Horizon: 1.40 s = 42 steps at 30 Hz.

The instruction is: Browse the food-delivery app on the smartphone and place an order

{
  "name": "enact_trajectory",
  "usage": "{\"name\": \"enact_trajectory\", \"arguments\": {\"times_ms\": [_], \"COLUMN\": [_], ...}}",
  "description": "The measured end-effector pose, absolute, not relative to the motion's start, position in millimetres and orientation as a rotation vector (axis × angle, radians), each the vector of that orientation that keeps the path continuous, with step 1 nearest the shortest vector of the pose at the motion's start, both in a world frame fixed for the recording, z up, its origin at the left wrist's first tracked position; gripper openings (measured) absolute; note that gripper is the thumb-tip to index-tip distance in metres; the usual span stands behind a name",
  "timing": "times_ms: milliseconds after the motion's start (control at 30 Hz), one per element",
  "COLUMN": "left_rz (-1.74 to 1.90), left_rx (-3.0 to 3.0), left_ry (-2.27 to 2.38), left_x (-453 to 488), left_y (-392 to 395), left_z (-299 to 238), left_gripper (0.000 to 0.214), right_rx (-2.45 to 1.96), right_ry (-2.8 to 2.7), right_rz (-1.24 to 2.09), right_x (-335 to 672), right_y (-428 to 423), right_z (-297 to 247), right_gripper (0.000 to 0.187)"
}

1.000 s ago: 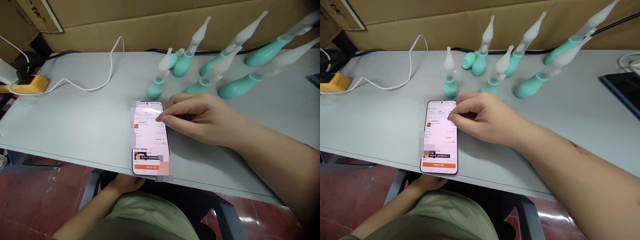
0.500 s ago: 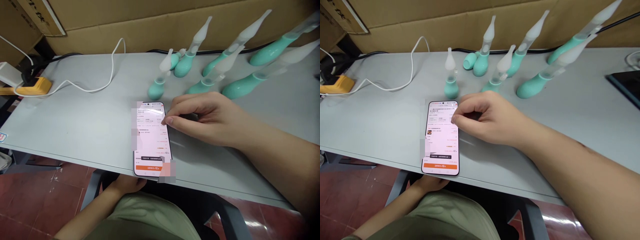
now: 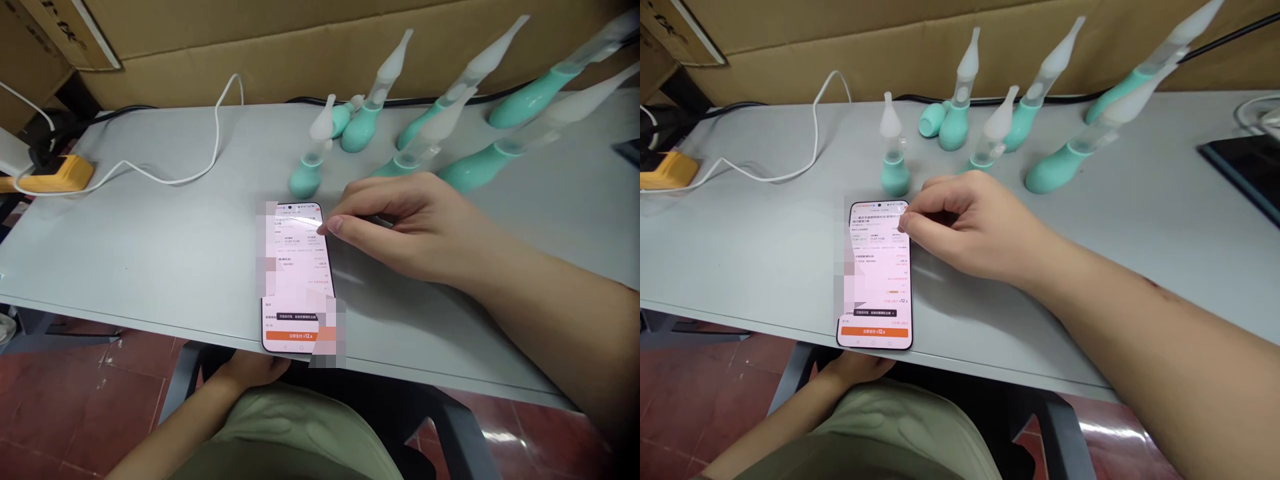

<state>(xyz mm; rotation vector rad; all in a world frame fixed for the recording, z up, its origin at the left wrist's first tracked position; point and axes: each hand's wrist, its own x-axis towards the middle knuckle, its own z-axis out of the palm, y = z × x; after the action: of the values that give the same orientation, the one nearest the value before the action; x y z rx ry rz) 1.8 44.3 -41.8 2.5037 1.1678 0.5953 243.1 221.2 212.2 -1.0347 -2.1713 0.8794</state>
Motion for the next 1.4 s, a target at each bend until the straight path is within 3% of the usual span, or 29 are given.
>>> {"name": "enact_trajectory", "arguments": {"times_ms": [1400], "left_rz": [0.523], "left_rx": [2.444], "left_ry": [1.168], "left_x": [0.0], "left_y": [47.1], "left_z": [-33.1], "left_gripper": [0.060], "right_rx": [-1.092], "right_ry": [-2.187], "right_rz": [0.862], "right_x": [243.0], "right_y": [222.0], "right_z": [209.6], "right_gripper": [0.024]}}
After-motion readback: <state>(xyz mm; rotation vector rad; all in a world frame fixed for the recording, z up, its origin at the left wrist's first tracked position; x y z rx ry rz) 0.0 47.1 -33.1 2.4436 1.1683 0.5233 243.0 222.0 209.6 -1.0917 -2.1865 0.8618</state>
